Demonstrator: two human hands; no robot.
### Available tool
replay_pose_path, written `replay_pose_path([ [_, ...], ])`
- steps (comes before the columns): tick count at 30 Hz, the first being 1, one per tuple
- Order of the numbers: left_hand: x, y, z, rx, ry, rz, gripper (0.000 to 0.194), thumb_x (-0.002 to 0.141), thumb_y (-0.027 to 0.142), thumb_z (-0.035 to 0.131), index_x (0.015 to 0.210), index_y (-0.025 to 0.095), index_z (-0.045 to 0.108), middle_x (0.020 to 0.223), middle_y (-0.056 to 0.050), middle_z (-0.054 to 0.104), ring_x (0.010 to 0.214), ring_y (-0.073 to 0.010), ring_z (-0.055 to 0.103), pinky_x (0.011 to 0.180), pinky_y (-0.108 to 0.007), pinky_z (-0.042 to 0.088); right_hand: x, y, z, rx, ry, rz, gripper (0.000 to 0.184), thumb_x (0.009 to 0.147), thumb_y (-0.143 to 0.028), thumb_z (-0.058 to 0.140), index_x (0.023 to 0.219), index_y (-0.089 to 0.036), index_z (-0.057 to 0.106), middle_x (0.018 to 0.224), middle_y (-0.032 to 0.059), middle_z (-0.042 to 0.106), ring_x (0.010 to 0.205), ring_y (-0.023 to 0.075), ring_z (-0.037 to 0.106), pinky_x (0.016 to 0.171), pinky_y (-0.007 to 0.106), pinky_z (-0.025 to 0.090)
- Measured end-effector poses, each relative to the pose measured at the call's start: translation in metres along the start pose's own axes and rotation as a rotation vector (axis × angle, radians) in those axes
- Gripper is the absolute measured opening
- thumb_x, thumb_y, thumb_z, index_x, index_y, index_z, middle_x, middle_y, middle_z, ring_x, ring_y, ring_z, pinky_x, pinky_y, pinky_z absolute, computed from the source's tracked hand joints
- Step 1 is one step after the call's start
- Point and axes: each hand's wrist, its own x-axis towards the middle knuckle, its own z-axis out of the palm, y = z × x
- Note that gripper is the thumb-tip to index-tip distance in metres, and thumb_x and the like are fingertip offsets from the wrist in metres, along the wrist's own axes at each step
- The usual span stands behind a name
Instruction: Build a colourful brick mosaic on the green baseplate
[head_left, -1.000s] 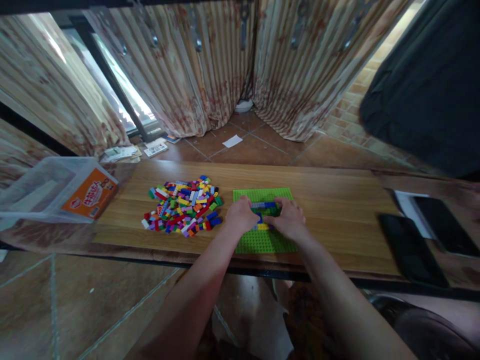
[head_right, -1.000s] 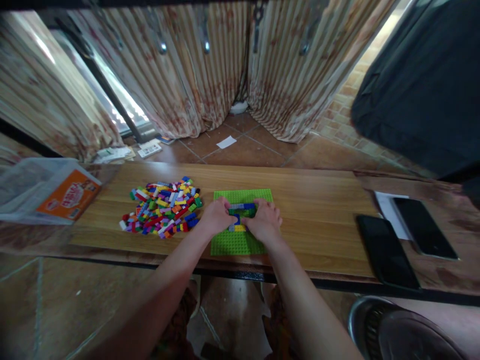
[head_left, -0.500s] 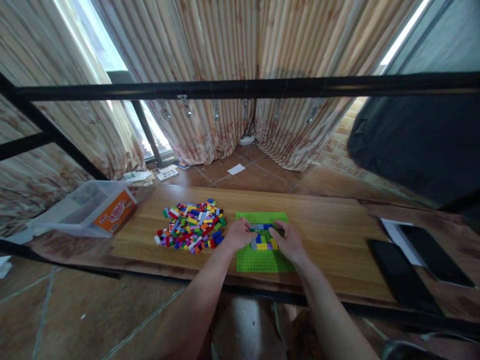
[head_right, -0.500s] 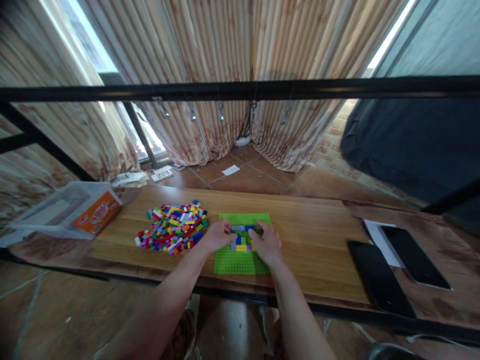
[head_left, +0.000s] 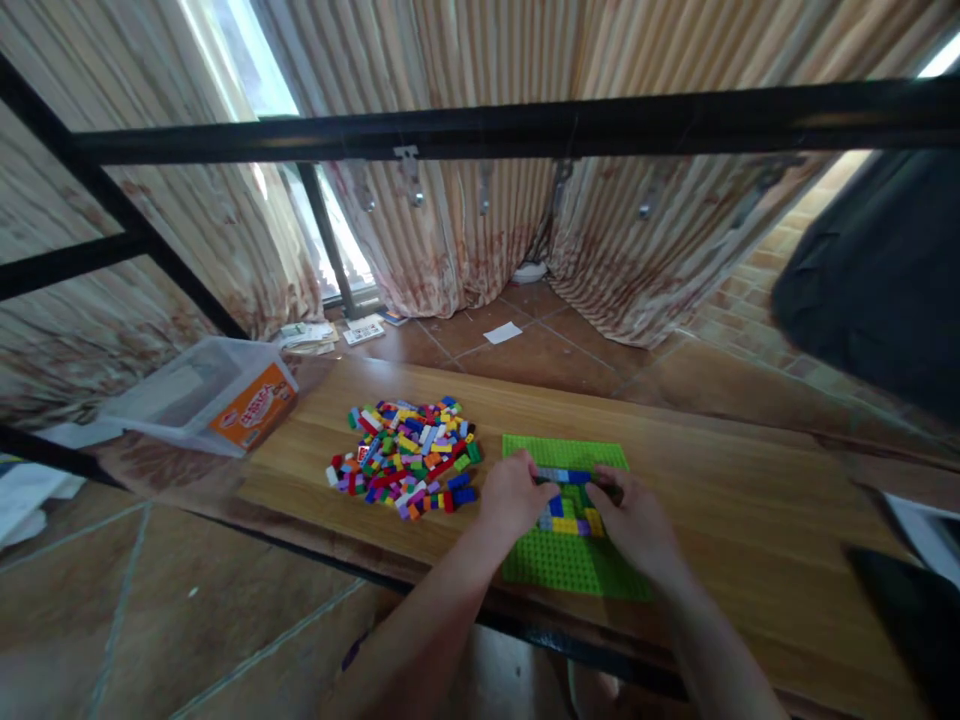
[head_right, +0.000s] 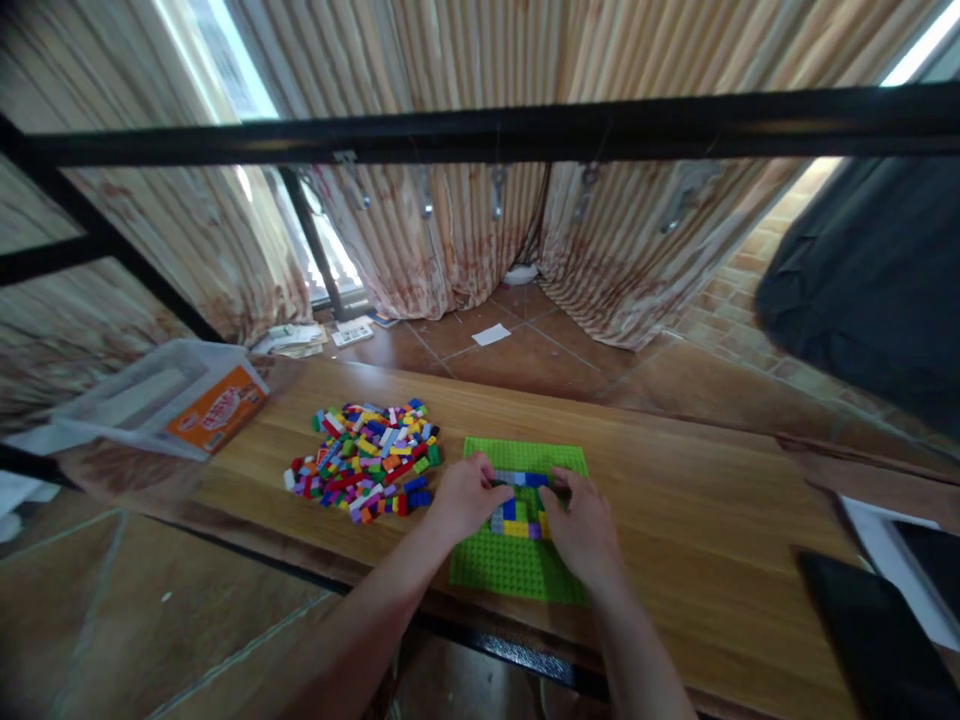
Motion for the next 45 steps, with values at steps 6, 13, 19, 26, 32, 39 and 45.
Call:
replay_pose_path([
  [6, -0.009, 0.007, -0.004, 0.011, -0.043, -0.021, 0.022, 0.079, 0.035, 0.067, 0.095, 0.021, 0.061, 0.083, -0.004, 0.069, 0.084, -0.0232, 0.066, 0.076, -0.033, 0.05, 0.003, 0.005, 0.001, -0.099, -0.032, -0.003, 0.05, 0.085, -0.045, 0.043, 0.116, -0.012, 0.065, 0.106, 0.0167, 0.071, 0.097, 0.0313, 0.067, 0.087, 0.046, 0.05],
  [13, -0.017, 0.009, -0.003, 0.003, -0.061, 0.113, 0.026, 0.083, 0.034, 0.06, 0.105, 0.02, 0.061, 0.097, -0.007, 0.07, 0.095, -0.0247, 0.067, 0.087, -0.036, 0.053, -0.005, 0.002, 0.003, -0.279, -0.001, -0.033, 0.056, 0.087, -0.046, 0.037, 0.12, -0.008, 0.061, 0.11, 0.0219, 0.068, 0.093, 0.0322, 0.068, 0.078, 0.043, 0.052],
  [19, -0.015, 0.008, -0.001, -0.02, -0.072, 0.174, 0.024, 0.085, 0.03, 0.055, 0.104, 0.018, 0.062, 0.105, -0.009, 0.069, 0.098, -0.0242, 0.066, 0.09, -0.037, 0.054, -0.009, 0.005, -0.001, -0.347, -0.004, -0.05, 0.056, 0.088, -0.047, 0.035, 0.121, -0.01, 0.06, 0.113, 0.0211, 0.067, 0.097, 0.0336, 0.067, 0.08, 0.044, 0.052],
  [26, -0.014, 0.005, -0.002, -0.046, -0.08, 0.187, 0.025, 0.083, 0.028, 0.056, 0.104, 0.017, 0.063, 0.105, -0.009, 0.069, 0.096, -0.0232, 0.065, 0.091, -0.036, 0.054, -0.008, 0.006, -0.001, -0.387, -0.001, -0.072, 0.055, 0.089, -0.048, 0.033, 0.119, -0.011, 0.061, 0.113, 0.0202, 0.067, 0.093, 0.0334, 0.067, 0.077, 0.045, 0.052],
  [32, -0.015, 0.002, -0.006, -0.055, -0.074, 0.225, 0.024, 0.084, 0.029, 0.055, 0.102, 0.017, 0.065, 0.103, -0.008, 0.07, 0.094, -0.0223, 0.066, 0.089, -0.034, 0.054, -0.007, 0.007, -0.002, -0.388, -0.016, -0.063, 0.057, 0.088, -0.05, 0.032, 0.118, -0.011, 0.061, 0.11, 0.0203, 0.067, 0.085, 0.0313, 0.068, 0.072, 0.043, 0.053],
  [39, -0.01, -0.006, -0.027, -0.064, 0.029, 0.215, 0.018, 0.087, 0.029, 0.055, 0.097, 0.021, 0.068, 0.093, -0.003, 0.073, 0.086, -0.0194, 0.067, 0.081, -0.03, 0.053, -0.005, 0.009, -0.004, -0.374, -0.009, -0.068, 0.055, 0.087, -0.053, 0.036, 0.117, -0.015, 0.063, 0.105, 0.0169, 0.069, 0.084, 0.0317, 0.069, 0.07, 0.044, 0.053],
  [45, 0.013, -0.045, -0.081, -0.124, 0.382, 0.145, 0.018, 0.091, 0.023, 0.05, 0.093, 0.019, 0.067, 0.091, -0.003, 0.072, 0.084, -0.0156, 0.065, 0.079, -0.025, 0.05, -0.004, 0.01, -0.005, -0.363, -0.008, -0.048, 0.055, 0.085, -0.056, 0.039, 0.114, -0.016, 0.064, 0.102, 0.0153, 0.071, 0.081, 0.0321, 0.068, 0.071, 0.045, 0.053],
])
